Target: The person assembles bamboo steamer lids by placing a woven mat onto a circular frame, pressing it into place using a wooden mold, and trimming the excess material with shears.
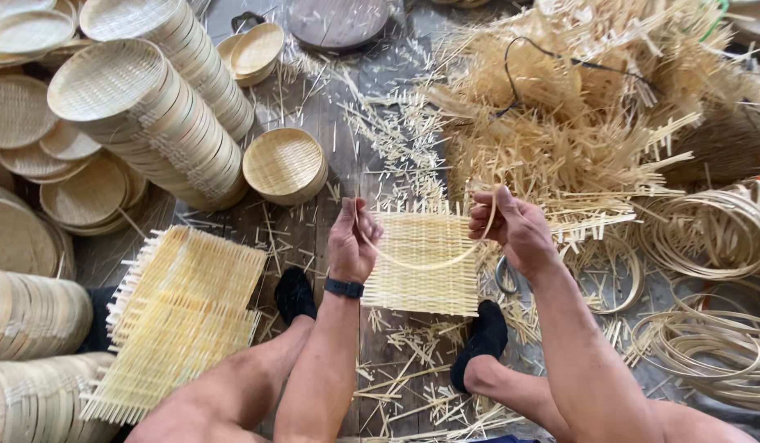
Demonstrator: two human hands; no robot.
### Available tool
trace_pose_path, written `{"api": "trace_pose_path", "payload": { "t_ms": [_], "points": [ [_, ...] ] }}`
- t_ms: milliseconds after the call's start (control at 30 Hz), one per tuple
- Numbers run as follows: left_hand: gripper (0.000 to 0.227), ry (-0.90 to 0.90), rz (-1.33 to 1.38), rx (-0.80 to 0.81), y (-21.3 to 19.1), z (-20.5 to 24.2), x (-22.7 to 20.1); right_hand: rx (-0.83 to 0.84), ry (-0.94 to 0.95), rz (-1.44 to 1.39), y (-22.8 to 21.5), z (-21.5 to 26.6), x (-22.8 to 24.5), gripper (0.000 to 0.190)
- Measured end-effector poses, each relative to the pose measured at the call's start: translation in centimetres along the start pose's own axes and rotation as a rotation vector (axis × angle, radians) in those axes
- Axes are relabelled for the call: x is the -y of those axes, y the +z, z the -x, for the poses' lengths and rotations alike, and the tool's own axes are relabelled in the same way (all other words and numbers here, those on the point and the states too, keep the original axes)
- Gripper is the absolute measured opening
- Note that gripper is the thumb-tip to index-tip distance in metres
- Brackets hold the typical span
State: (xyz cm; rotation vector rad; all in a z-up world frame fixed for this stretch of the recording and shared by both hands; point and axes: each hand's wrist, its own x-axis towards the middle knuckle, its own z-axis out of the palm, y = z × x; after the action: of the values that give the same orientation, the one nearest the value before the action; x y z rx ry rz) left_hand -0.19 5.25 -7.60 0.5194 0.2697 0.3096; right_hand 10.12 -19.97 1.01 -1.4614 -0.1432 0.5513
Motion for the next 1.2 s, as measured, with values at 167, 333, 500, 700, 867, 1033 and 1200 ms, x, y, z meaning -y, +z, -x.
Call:
{"api": "trace_pose_path", "payload": {
  "t_ms": [167, 333, 500, 700, 867, 1033, 1200],
  "points": [
    [0.029, -0.188, -0.016, -0.032, -1.1, -0.2, -1.6, 0.070, 0.034, -0.470, -1.6, -0.4, -5.7, 0.044],
    [0.037, -0.258, -0.157, -0.049, -1.6, -0.5, -1.8, 0.165, 0.046, -0.528, -1.5, -0.8, -7.4, 0.043],
    [0.040, -0.345, -0.257, -0.065, -1.0, 0.1, -1.9, 0.124, 0.077, -0.435, -1.7, -0.8, -7.3, 0.045],
    [0.038, -0.336, -0.258, -0.111, -2.5, -0.4, -1.1, 0.161, 0.140, -0.387, -3.0, -1.4, -7.9, 0.047],
    [0.034, -0.269, -0.195, -0.179, -4.4, -0.9, 0.5, 0.062, 0.140, -0.039, -3.1, -1.8, -8.3, 0.032],
    [0.018, -0.097, -0.099, -0.371, -8.1, -1.8, 5.3, -0.191, 0.123, 0.294, -3.6, -3.2, -12.4, 0.020],
    [0.012, 0.197, -0.961, -0.463, -15.3, -4.1, 10.1, -0.395, 0.164, 0.633, -4.6, -5.6, -18.8, 0.023]
  ]
}}
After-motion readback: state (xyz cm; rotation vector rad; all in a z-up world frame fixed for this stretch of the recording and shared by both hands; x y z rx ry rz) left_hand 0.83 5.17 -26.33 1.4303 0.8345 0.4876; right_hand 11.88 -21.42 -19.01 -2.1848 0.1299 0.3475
